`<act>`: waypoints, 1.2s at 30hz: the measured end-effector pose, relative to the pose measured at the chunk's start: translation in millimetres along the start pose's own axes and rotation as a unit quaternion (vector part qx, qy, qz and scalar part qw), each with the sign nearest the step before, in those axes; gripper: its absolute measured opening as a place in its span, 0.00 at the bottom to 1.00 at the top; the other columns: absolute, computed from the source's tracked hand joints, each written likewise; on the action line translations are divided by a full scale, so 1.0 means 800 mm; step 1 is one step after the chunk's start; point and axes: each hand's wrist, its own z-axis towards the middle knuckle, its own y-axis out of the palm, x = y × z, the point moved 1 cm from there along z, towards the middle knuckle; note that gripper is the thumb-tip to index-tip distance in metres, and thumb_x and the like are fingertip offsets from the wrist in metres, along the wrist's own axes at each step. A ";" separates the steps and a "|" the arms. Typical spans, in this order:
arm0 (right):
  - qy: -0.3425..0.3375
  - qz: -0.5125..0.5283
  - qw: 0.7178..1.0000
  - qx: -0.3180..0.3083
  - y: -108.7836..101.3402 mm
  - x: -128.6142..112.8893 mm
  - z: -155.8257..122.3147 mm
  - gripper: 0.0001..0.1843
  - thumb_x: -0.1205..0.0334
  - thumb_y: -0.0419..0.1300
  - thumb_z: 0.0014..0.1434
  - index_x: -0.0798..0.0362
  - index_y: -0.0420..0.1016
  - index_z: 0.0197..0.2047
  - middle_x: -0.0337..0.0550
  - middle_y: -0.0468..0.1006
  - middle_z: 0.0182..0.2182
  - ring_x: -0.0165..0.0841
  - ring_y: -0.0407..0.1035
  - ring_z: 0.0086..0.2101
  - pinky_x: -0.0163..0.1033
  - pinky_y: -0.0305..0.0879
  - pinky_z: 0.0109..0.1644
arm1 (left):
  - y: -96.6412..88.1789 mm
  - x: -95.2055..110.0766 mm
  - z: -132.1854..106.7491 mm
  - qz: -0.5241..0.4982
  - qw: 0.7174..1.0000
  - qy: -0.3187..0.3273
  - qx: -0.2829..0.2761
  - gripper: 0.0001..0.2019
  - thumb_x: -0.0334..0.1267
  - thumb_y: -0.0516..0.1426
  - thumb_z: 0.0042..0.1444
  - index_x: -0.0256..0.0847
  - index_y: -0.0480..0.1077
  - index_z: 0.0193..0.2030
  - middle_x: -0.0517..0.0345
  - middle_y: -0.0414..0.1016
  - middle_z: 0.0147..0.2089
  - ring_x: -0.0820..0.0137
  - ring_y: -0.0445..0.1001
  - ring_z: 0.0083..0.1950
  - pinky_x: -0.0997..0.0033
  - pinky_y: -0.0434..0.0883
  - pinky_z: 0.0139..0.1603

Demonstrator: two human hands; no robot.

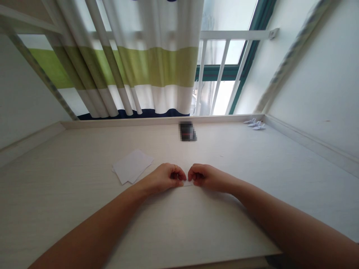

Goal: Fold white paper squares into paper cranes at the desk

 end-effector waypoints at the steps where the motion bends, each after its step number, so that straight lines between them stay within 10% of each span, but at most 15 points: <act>1: 0.012 0.027 0.999 -0.013 -0.003 0.001 0.000 0.10 0.74 0.53 0.45 0.55 0.70 0.32 0.37 0.67 0.26 0.26 0.60 0.28 0.31 0.56 0.32 | 0.000 0.000 0.000 0.001 1.000 -0.002 0.000 0.11 0.39 0.56 0.42 0.37 0.72 0.33 0.61 0.67 0.25 0.73 0.64 0.28 0.76 0.60 0.29; 8: 0.069 -0.006 0.997 0.035 0.005 -0.013 0.001 0.11 0.56 0.56 0.49 0.56 0.68 0.27 0.37 0.66 0.23 0.26 0.58 0.25 0.31 0.52 0.27 | 0.002 -0.001 0.000 -0.017 1.000 -0.004 0.002 0.11 0.40 0.56 0.42 0.37 0.71 0.32 0.62 0.66 0.24 0.74 0.63 0.27 0.76 0.60 0.28; 29: 0.029 -0.024 0.999 0.036 0.006 -0.009 -0.002 0.10 0.77 0.55 0.43 0.56 0.66 0.30 0.36 0.66 0.26 0.26 0.59 0.27 0.32 0.57 0.31 | -0.006 0.008 -0.006 0.008 1.000 0.009 -0.018 0.10 0.33 0.55 0.42 0.37 0.69 0.34 0.58 0.69 0.33 0.70 0.66 0.35 0.72 0.62 0.37; 36: -0.016 -0.029 0.999 0.029 0.000 -0.006 -0.009 0.14 0.66 0.62 0.43 0.54 0.68 0.37 0.41 0.64 0.35 0.30 0.61 0.34 0.36 0.60 0.39 | -0.002 0.007 -0.007 -0.001 1.000 -0.007 0.020 0.15 0.33 0.57 0.40 0.38 0.67 0.38 0.58 0.66 0.35 0.69 0.65 0.38 0.70 0.62 0.42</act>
